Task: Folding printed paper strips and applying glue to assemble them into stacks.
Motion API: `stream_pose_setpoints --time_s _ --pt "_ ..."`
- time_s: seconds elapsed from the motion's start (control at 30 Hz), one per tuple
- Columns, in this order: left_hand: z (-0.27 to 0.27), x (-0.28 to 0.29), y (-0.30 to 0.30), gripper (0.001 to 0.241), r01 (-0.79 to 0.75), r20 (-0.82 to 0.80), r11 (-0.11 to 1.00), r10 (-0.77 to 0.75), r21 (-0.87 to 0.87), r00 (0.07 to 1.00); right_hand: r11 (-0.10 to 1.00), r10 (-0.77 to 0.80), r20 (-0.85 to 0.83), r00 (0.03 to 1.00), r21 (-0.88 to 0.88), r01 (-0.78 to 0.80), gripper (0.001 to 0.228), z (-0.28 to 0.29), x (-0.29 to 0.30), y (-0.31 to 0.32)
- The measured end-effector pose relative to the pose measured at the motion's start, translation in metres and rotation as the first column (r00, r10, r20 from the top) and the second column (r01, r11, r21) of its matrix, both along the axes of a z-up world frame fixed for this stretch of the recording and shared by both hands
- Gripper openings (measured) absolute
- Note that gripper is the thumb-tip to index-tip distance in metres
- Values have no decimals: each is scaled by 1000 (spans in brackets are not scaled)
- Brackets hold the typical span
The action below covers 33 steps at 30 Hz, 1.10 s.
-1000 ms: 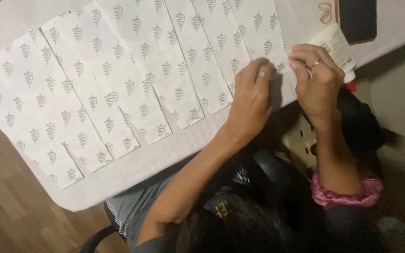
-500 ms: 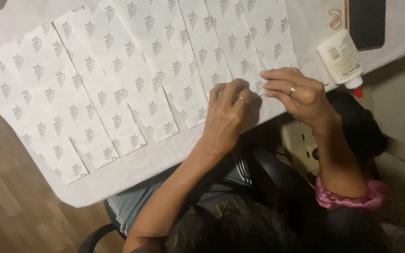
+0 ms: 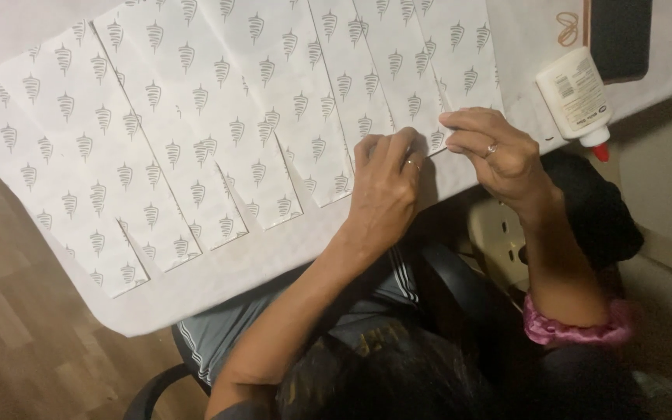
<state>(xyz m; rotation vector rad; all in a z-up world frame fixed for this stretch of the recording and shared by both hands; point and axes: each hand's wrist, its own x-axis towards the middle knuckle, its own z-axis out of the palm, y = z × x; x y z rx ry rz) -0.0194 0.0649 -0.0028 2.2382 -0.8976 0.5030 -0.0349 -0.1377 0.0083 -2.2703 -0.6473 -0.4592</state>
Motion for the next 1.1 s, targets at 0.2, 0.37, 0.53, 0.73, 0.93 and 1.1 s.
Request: stream_pose_setpoints --time_s 0.2,0.37,0.53,0.73,0.93,1.1 --pt "5 2 -13 12 -125 -128 991 118 -43 985 996 -84 -83 993 6 85 13 15 3 7" --pt "9 3 -12 9 -121 -293 990 94 -77 951 988 -139 -149 979 40 147 14 29 4 16" --pt "16 5 -9 10 -102 -369 990 60 -96 927 976 -196 -130 972 68 206 33 17 2 26" --pt "25 4 -7 16 -75 -407 993 33 -88 913 966 -218 -201 955 92 240 7 29 2 25" --pt "4 2 -19 17 -133 -369 990 104 -52 924 966 -250 -182 951 19 257 11 37 1 24" --pt "3 1 -24 52 -218 -182 970 196 -107 964 866 -459 217 862 -110 488 20 36 26 -73"
